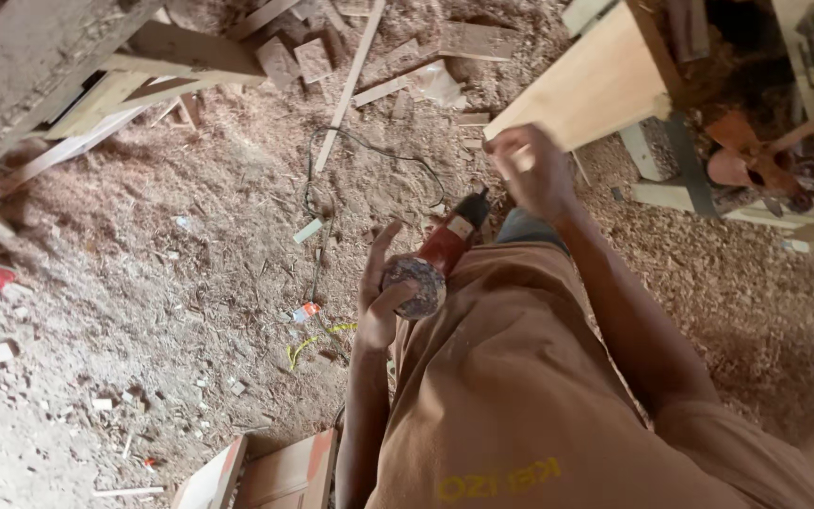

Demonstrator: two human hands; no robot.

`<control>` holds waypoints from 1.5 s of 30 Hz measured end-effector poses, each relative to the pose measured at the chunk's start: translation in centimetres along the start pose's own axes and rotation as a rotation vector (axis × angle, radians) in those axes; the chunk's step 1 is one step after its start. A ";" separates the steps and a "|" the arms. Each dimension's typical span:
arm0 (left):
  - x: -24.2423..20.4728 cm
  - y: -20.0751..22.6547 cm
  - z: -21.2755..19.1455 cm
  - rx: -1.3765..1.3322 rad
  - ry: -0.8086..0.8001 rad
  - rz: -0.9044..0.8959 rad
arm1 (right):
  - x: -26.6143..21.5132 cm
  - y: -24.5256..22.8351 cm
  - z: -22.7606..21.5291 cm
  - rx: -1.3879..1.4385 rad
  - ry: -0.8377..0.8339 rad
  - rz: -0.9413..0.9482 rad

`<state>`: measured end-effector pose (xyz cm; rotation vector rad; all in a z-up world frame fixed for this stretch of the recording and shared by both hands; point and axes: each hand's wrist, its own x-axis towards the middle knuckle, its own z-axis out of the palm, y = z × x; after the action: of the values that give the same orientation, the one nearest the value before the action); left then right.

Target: The person applies glue from a small tube into the grooves of a wooden door panel, then uses a handheld sander on a piece of wood. The person works in a cluttered woodworking shop with sawdust on the floor.

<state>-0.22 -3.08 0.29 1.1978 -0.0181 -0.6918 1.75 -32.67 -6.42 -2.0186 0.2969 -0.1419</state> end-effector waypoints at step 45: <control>9.0 -4.6 18.0 0.156 0.208 0.060 | -0.7 10.4 -8.3 -0.379 -0.069 -0.854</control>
<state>-1.81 -23.69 0.35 1.4092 0.0666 -0.5176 -2.31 -44.05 -11.93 -2.3995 -0.6466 -0.5782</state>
